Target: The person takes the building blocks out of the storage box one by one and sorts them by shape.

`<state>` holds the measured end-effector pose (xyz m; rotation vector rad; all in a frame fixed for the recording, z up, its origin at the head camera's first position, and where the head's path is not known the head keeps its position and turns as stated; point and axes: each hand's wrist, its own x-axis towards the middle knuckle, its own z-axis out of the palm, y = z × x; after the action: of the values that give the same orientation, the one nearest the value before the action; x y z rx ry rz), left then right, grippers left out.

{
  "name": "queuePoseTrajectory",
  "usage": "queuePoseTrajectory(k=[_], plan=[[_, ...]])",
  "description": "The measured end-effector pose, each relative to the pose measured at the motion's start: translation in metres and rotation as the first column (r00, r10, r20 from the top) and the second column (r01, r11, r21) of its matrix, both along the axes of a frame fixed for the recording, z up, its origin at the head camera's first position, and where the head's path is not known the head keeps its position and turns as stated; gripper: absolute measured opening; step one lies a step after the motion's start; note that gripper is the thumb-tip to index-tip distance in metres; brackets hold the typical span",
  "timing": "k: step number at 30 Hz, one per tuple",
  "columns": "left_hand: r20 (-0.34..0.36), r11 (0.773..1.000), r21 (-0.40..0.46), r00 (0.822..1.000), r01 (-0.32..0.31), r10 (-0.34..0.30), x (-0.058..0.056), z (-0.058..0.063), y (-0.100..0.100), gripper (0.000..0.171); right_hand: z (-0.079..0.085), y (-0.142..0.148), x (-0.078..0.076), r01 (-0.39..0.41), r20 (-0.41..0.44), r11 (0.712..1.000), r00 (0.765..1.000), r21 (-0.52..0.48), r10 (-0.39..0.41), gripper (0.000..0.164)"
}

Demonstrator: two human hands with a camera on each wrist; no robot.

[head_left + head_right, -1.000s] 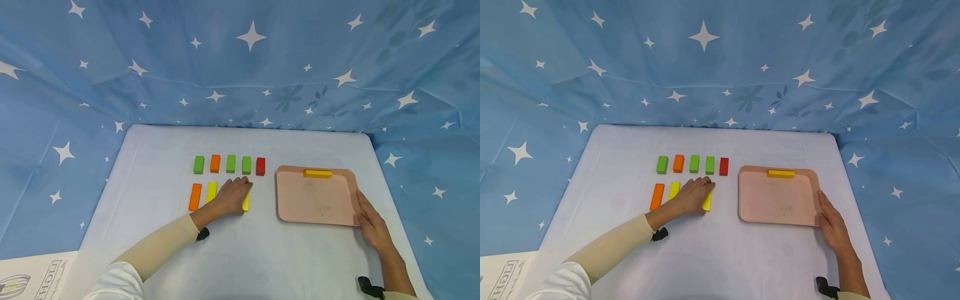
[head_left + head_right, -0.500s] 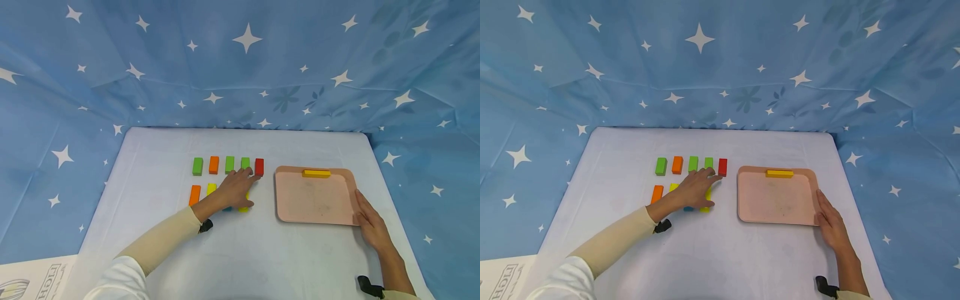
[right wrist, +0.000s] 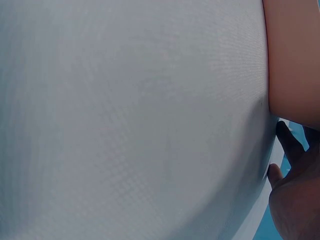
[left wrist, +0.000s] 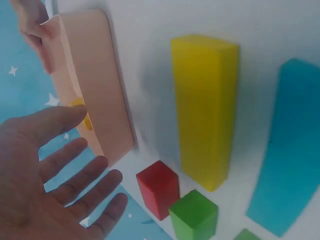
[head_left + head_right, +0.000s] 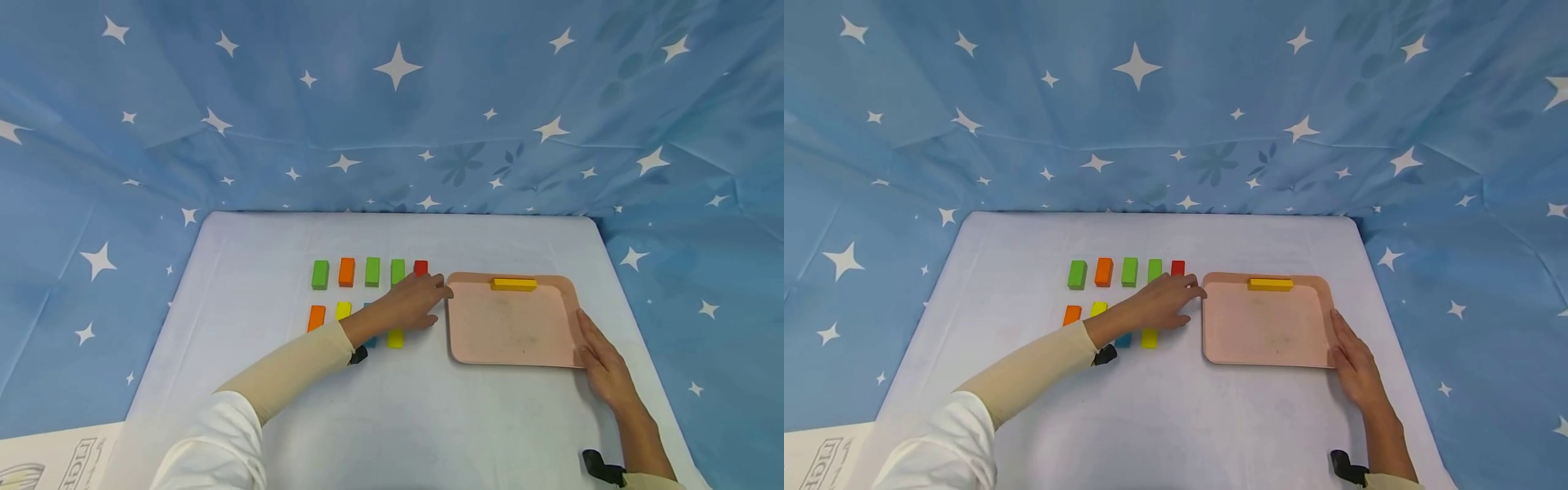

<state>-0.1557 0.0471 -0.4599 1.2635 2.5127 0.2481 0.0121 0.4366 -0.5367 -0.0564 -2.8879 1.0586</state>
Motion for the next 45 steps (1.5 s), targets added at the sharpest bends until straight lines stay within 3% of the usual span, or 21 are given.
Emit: queuePoseTrajectory(k=[5,13,22,30,37,41,45], plan=[[-0.008,0.998,-0.002,0.998,0.062,-0.062,-0.005,0.001,0.016,0.047,0.000,0.000,-0.002,-0.010,-0.014,1.000,1.000,0.003,0.011,0.063],[0.006,0.995,-0.013,0.995,0.097,-0.097,-0.010,0.002,0.050,0.052,0.000,0.003,-0.006,-0.062,-0.100,0.998,0.993,0.001,0.062,0.063],[-0.043,0.971,-0.133,0.978,0.199,-0.206,-0.021,0.001,0.092,0.056,-0.001,0.005,-0.010,-0.103,-0.184,0.995,0.978,-0.005,0.101,0.064],[-0.023,0.969,-0.218,0.992,0.115,-0.122,-0.019,-0.005,0.112,0.062,-0.005,0.005,-0.011,-0.112,-0.185,0.994,0.976,0.001,0.110,0.066],[-0.056,0.960,-0.252,0.989,0.121,-0.139,-0.015,-0.002,0.118,0.062,0.000,0.009,-0.010,-0.096,-0.187,0.995,0.977,0.015,0.097,0.064],[-0.099,0.953,-0.254,0.976,0.166,-0.196,-0.017,-0.002,0.121,0.060,-0.002,0.010,-0.008,-0.105,-0.190,0.994,0.976,0.014,0.106,0.064],[-0.177,0.929,-0.293,0.941,0.228,-0.287,-0.019,-0.004,0.127,0.069,-0.005,0.010,-0.006,-0.107,-0.195,0.994,0.975,0.007,0.106,0.064]])
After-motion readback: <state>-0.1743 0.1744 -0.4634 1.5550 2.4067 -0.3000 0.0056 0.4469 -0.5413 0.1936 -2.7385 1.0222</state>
